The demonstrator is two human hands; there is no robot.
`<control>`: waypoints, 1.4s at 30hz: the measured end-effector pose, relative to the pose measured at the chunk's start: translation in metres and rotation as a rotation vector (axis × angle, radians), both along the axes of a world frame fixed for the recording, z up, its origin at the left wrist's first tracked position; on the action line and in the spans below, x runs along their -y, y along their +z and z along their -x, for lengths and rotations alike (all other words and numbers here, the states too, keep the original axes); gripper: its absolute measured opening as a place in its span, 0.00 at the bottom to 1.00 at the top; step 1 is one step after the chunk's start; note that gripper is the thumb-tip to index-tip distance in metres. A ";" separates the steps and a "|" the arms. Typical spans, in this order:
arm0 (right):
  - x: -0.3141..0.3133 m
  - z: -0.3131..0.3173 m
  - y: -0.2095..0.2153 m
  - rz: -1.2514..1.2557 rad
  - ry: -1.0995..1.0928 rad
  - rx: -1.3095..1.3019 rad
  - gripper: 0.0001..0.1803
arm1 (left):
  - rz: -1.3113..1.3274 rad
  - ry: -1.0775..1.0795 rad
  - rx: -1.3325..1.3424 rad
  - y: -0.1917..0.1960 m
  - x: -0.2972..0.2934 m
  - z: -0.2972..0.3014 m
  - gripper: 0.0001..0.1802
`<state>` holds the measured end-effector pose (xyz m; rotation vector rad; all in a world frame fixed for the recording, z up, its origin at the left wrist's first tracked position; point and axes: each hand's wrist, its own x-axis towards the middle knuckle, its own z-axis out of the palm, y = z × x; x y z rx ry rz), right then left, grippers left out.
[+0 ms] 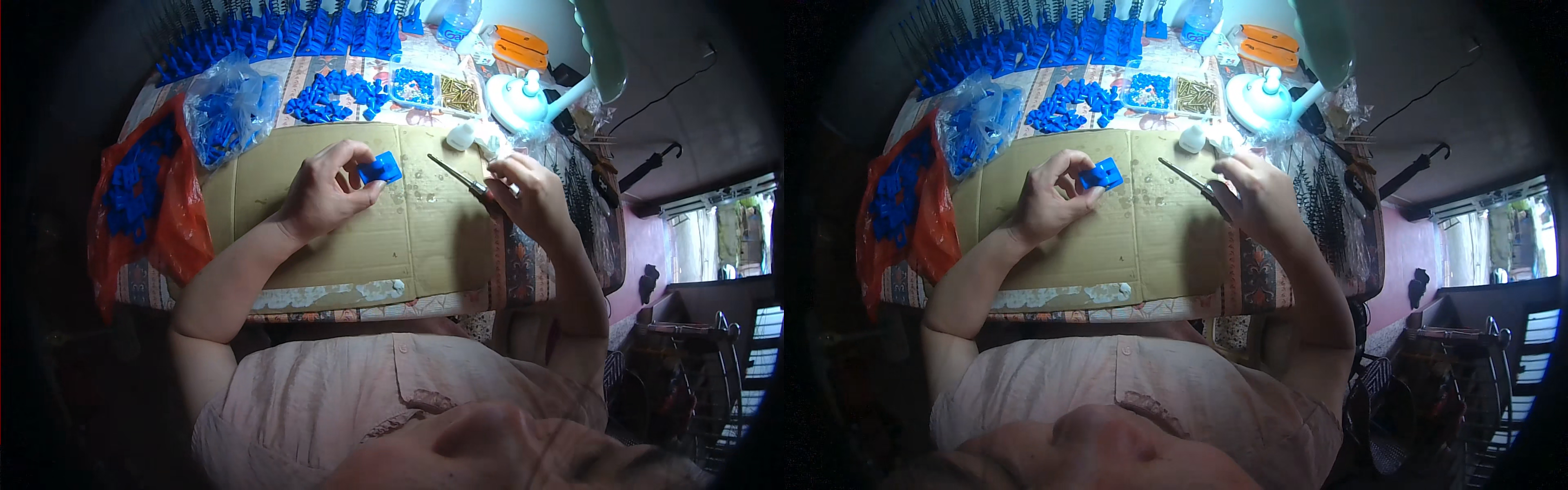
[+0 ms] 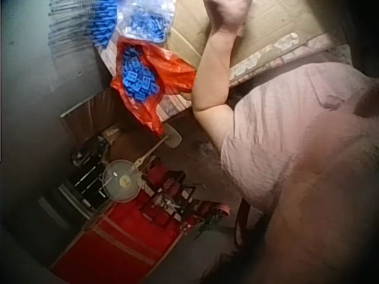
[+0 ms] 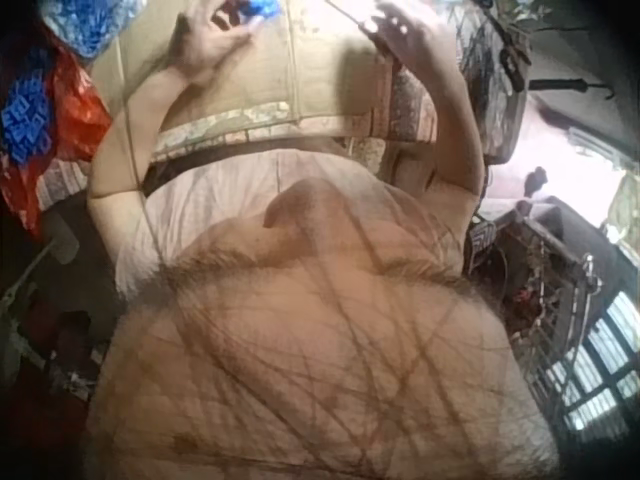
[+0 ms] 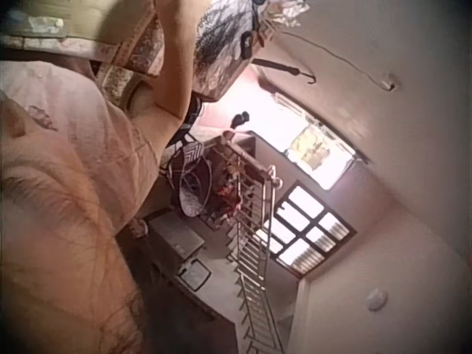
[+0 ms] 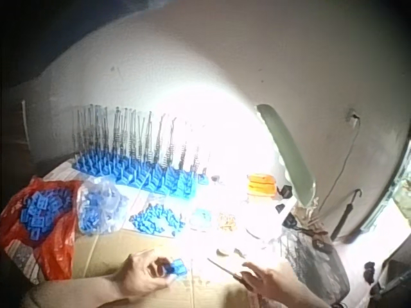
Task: The person assembles small blue plastic components and metal brackets using screws and a screwdriver.
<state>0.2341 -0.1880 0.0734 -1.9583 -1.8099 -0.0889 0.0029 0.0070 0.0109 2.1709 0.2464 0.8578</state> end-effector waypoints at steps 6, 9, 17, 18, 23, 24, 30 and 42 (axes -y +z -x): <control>0.020 0.004 -0.018 0.212 -0.099 0.361 0.13 | 0.422 -0.041 -0.094 -0.005 -0.003 -0.006 0.15; 0.018 0.002 -0.032 0.276 -0.155 0.358 0.12 | 0.497 -0.069 -0.079 -0.012 -0.007 -0.007 0.14; -0.002 0.024 -0.010 -0.013 -0.102 0.274 0.07 | 0.646 -0.075 0.009 -0.017 -0.018 -0.009 0.13; -0.007 0.027 -0.010 -0.016 -0.100 0.272 0.07 | 0.692 -0.078 0.034 -0.017 -0.019 -0.009 0.14; -0.024 0.033 -0.022 -0.157 0.024 -0.059 0.11 | 0.754 -0.070 0.097 -0.018 -0.024 -0.011 0.14; -0.025 0.034 -0.025 -0.169 0.023 -0.135 0.12 | 0.745 -0.072 0.086 -0.019 -0.025 -0.011 0.15; -0.022 0.032 -0.046 -0.154 0.014 -0.239 0.15 | 0.736 -0.025 0.201 -0.023 -0.028 -0.012 0.15; -0.023 0.037 -0.043 -0.218 0.135 -0.036 0.15 | 0.611 0.027 0.184 -0.027 -0.028 -0.011 0.16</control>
